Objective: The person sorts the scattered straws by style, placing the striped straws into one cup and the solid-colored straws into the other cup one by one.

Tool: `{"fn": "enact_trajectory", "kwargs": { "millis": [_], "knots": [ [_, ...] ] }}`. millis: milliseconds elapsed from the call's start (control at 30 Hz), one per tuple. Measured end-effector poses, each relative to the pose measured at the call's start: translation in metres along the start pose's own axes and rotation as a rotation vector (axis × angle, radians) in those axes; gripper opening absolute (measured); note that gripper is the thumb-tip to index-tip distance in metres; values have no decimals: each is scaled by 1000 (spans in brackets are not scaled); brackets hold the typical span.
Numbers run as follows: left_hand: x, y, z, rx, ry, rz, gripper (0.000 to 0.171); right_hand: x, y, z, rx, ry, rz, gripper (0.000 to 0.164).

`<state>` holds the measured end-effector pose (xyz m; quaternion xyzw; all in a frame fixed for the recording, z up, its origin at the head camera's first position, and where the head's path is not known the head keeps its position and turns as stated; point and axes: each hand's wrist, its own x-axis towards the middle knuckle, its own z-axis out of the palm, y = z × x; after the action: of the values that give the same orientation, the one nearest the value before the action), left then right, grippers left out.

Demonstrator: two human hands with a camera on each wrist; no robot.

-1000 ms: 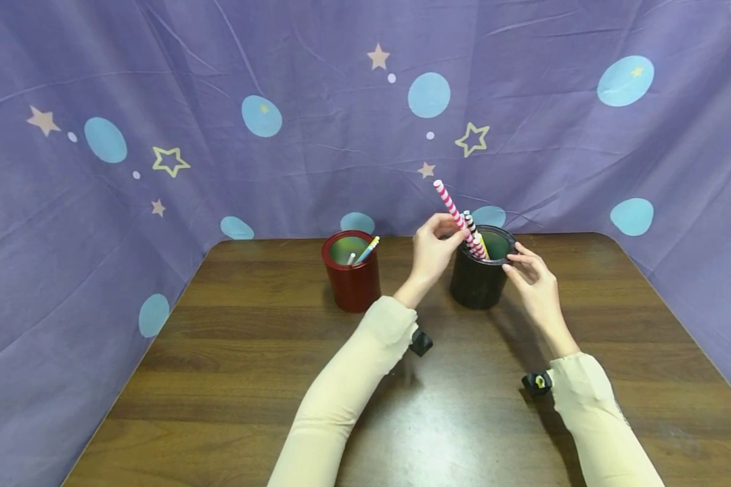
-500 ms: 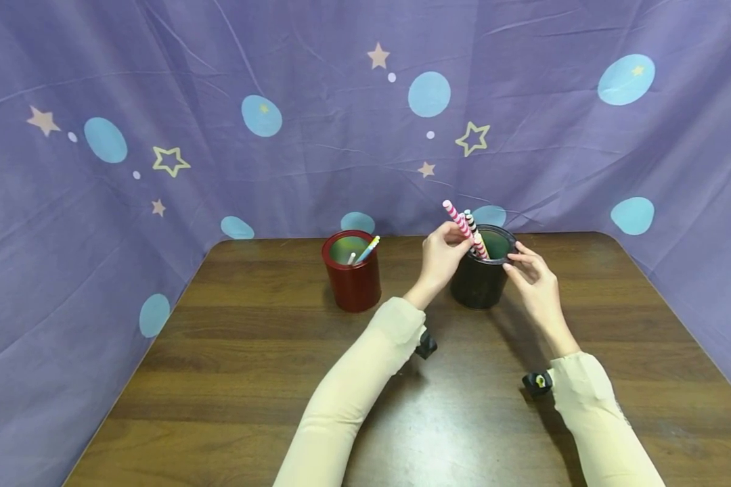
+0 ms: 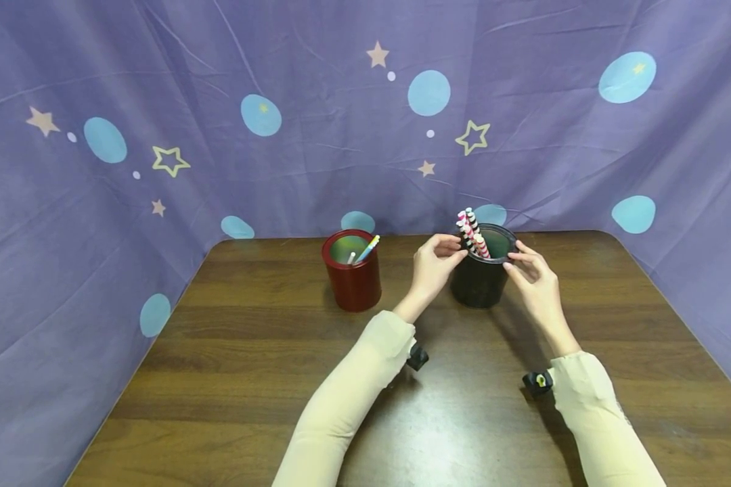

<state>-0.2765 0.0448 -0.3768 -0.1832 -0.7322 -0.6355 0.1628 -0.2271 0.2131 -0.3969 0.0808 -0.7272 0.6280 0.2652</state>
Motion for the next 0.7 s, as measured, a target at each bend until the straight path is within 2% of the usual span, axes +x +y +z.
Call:
{"fn": "enact_trajectory", "kwargs": {
  "millis": [233, 567, 700],
  "knots": [
    [-22, 31, -21, -26, -16, -21, 19, 0, 1, -1, -10, -2, -5, 23],
    [-37, 35, -42, -36, -36, -40, 19, -2, -1, -5, -56, -20, -25, 24],
    [-43, 31, -52, -28, -61, -38, 18, -4, -2, -8, -88, -45, -44, 29]
  ]
}}
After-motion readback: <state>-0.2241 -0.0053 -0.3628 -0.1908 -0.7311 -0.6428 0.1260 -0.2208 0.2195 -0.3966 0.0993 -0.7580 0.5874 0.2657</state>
